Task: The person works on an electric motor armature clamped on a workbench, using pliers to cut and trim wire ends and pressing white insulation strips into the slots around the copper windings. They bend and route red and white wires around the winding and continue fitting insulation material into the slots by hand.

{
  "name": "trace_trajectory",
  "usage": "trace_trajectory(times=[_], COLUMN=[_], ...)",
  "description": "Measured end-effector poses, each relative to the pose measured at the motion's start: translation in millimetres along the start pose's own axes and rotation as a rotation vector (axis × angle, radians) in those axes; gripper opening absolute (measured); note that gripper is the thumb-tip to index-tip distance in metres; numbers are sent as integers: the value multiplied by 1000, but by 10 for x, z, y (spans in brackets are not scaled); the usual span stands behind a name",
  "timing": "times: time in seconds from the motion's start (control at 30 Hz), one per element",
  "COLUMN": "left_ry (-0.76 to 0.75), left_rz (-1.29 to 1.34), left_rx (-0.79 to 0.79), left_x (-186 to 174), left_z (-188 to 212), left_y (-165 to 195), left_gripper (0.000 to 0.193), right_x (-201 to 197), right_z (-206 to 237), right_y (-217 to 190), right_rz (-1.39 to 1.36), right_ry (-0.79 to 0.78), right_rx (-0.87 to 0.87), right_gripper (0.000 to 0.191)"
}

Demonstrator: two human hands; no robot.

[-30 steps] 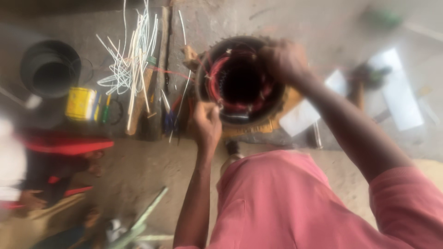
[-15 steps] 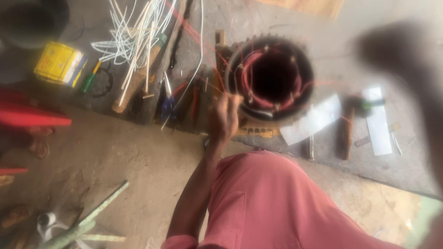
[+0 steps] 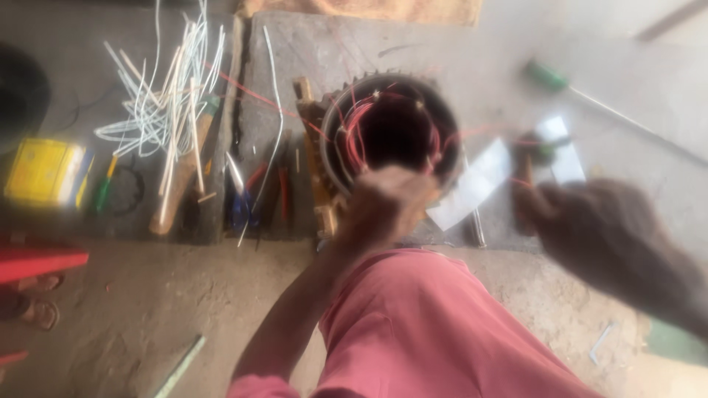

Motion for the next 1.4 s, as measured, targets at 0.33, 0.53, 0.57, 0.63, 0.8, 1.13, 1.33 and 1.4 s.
trace_trajectory(times=[0.33,0.53,0.57,0.63,0.8,1.13,1.33,1.4], left_ry=[101,-24,-75,-93,-119,-140,-262,-240], left_rz=[41,-11,6,28,81,45,81,192], left_rx=[95,-125,-212,-240,-260,-152,172,208], left_x=[370,-121,-181,-276,-196,-205,-121,-121], left_z=[-501,-745,-747,-738,-665,-689,-753,-873], left_y=[153,52,48,73,86,22,359,383], left_gripper=[18,20,20,21,23,18,14,15], right_x=[379,170,144,44,113,459,634,679], right_z=[94,-1375,-1632,-1754,-1964,-1665,-1192,-1129], right_y=[539,-177,-302,-429,-343,-209,-446,-579], right_rz=[-1001,-1022,-701,-730,-864,-500,-444,-553], right_ry=[846,565,466,972,897,1145,1016,900], right_rx=[-38,-115,70,-221,-121,-384,-314,-259], right_gripper=[28,48,33,54,45,30,8,23])
Point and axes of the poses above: each hand's wrist, its own z-axis away from the middle knuckle, its own x-axis out of the palm, y = z × x, the point moved 3 cm from there along -z, towards the middle knuckle, and after that the axes turned 5 degrees about -z, right-handed, at the moved point
